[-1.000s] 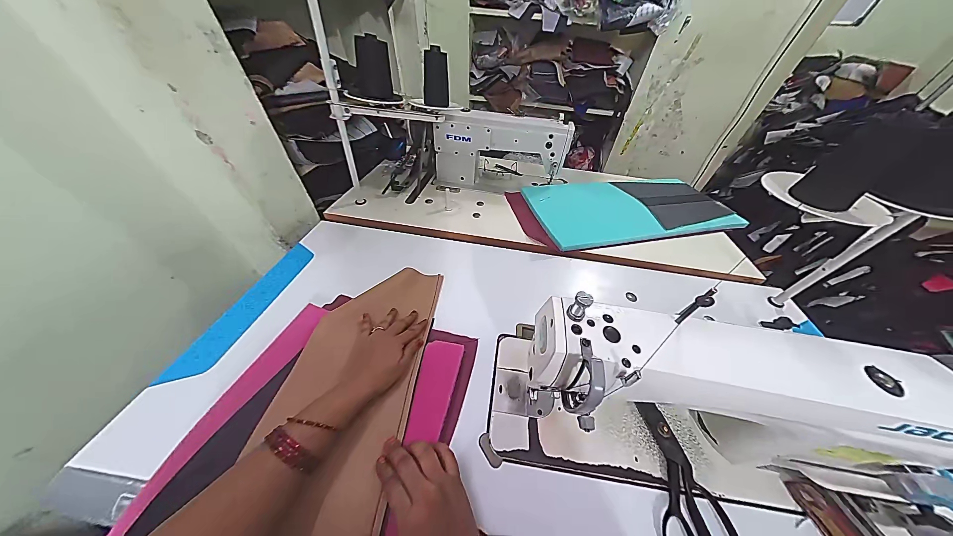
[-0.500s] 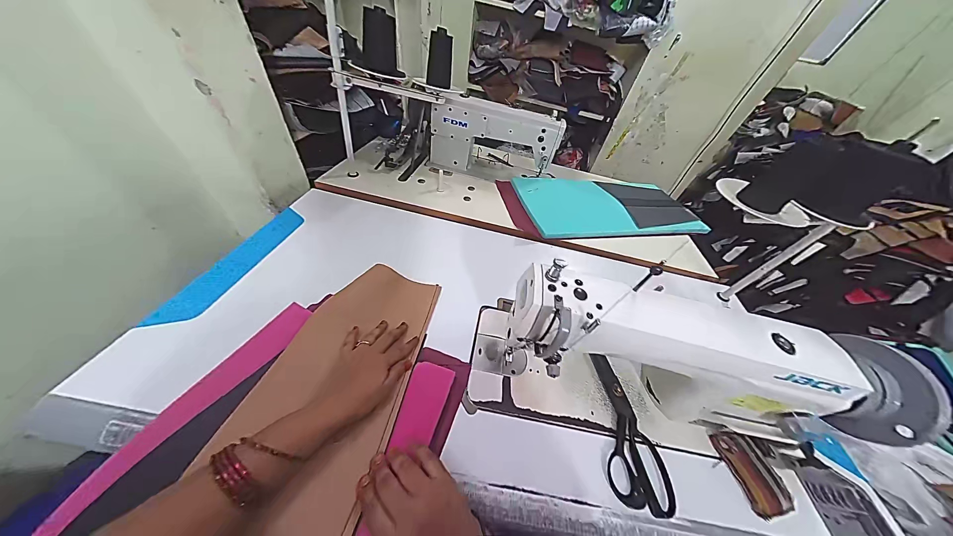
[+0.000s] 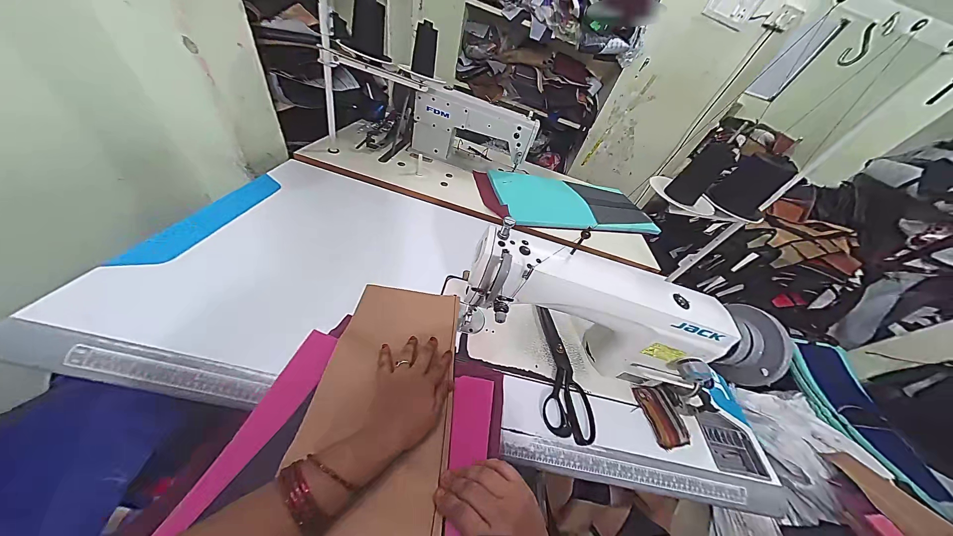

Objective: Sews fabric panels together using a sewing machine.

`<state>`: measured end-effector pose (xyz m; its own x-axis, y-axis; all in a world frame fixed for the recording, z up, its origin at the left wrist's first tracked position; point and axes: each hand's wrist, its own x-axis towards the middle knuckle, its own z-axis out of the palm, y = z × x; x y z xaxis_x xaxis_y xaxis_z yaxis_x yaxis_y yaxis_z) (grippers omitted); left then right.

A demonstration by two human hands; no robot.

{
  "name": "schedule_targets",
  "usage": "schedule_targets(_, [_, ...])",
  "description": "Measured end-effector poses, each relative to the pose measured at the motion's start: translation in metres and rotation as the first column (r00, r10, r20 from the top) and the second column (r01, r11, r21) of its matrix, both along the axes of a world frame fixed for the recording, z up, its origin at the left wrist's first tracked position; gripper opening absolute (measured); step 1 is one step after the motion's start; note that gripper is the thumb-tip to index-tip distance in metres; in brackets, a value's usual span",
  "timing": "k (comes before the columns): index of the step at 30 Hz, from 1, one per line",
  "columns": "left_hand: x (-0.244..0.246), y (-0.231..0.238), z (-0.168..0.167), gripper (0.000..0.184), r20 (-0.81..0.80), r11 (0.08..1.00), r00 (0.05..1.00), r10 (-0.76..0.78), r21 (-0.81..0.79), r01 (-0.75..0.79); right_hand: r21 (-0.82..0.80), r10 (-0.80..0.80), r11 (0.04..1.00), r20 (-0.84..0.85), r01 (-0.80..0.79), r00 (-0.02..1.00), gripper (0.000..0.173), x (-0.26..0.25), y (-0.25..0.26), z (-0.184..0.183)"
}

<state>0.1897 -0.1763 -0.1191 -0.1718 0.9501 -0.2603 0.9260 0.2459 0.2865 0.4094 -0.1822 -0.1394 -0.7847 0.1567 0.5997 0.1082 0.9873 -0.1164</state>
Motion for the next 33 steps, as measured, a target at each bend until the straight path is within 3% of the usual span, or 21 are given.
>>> schedule_targets(3, [0.0,0.005,0.002,0.054,-0.005,1.0,1.0,0.02,-0.017,-0.02,0.028,0.046,0.999,-0.032,-0.045,0.998,0.024,0.0,0.025,-0.015])
schedule_targets(6, [-0.002,0.01,0.002,0.054,-0.018,1.0,1.0,0.015,-0.011,-0.015,0.111,-0.064,0.992,-0.022,0.066,0.998,0.032,-0.016,0.046,-0.03])
schedule_targets(9, [-0.007,0.018,0.001,0.055,-0.039,0.998,0.998,-0.045,0.03,0.046,0.137,-0.109,0.983,-0.1,0.122,0.989,0.029,-0.026,0.048,-0.038])
schedule_targets(16, [-0.019,0.029,-0.018,0.055,-0.004,0.948,0.976,-0.218,0.235,0.213,0.076,-0.172,0.98,-0.126,0.182,0.977,0.03,-0.029,0.044,-0.042])
schedule_targets(29, [-0.027,0.045,-0.022,0.054,-0.008,0.918,0.964,-0.266,0.303,0.256,0.035,-0.275,0.959,-0.107,0.28,0.956,0.029,-0.036,0.042,-0.047])
schedule_targets(33, [-0.027,0.045,-0.019,0.056,0.015,0.935,0.967,-0.256,0.256,0.244,0.022,-0.3,0.952,-0.106,0.304,0.948,0.031,-0.036,0.038,-0.045])
